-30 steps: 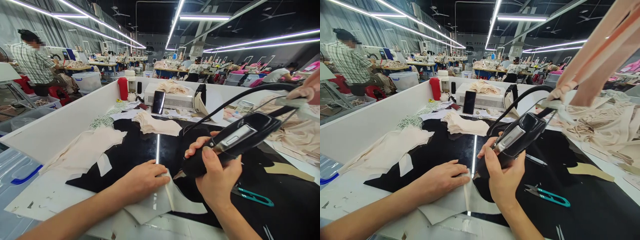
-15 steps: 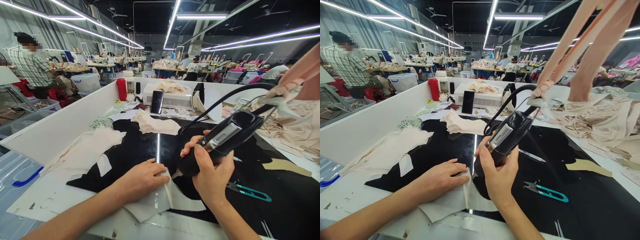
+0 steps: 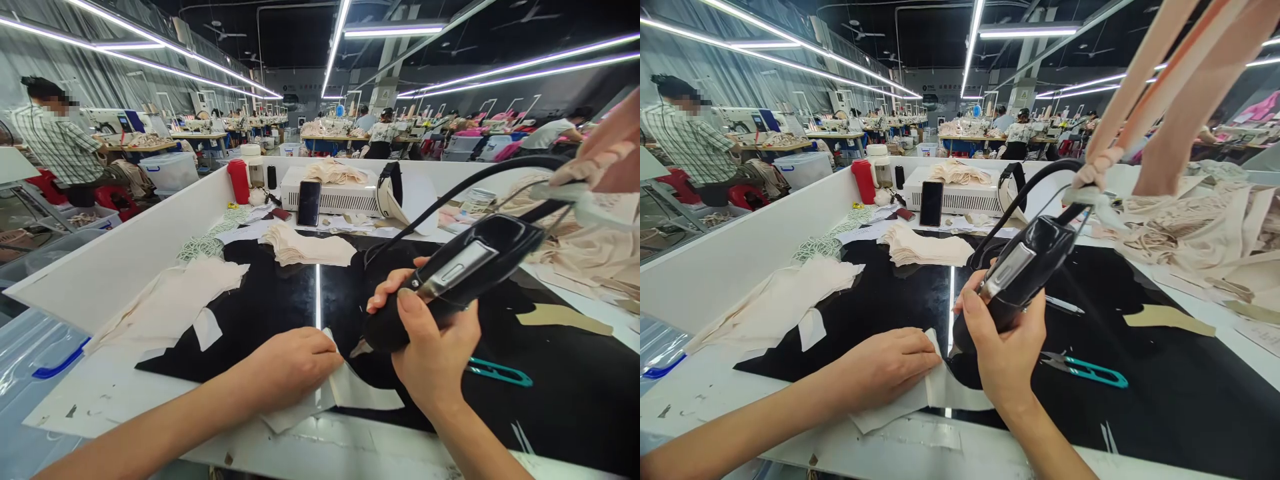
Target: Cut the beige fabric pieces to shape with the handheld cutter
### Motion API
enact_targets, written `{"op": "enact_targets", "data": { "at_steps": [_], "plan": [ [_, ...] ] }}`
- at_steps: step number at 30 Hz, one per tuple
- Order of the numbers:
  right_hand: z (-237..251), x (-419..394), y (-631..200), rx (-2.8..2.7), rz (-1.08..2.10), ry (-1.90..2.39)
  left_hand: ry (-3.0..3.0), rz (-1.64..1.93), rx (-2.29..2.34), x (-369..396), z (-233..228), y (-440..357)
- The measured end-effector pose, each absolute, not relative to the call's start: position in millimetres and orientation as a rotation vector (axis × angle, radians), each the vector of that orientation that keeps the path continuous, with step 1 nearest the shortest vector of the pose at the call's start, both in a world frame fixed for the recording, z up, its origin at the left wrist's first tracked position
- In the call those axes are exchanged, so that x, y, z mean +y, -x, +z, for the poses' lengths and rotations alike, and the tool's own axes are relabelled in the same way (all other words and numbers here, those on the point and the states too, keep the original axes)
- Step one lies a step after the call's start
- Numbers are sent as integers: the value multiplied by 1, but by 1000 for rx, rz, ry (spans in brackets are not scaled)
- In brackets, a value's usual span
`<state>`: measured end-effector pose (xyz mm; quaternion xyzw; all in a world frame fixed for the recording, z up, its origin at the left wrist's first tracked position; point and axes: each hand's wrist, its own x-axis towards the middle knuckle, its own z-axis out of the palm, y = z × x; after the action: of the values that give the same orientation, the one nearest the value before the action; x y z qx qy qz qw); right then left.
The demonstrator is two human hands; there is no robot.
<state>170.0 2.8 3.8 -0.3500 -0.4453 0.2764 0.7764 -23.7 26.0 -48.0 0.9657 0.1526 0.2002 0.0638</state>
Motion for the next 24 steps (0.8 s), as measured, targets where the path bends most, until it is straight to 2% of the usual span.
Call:
{"op": "enact_targets", "data": {
  "at_steps": [24],
  "plan": [
    [-6,1,-163,-1011,622,743,-3071,639,464,14,-54,27]
  ]
}}
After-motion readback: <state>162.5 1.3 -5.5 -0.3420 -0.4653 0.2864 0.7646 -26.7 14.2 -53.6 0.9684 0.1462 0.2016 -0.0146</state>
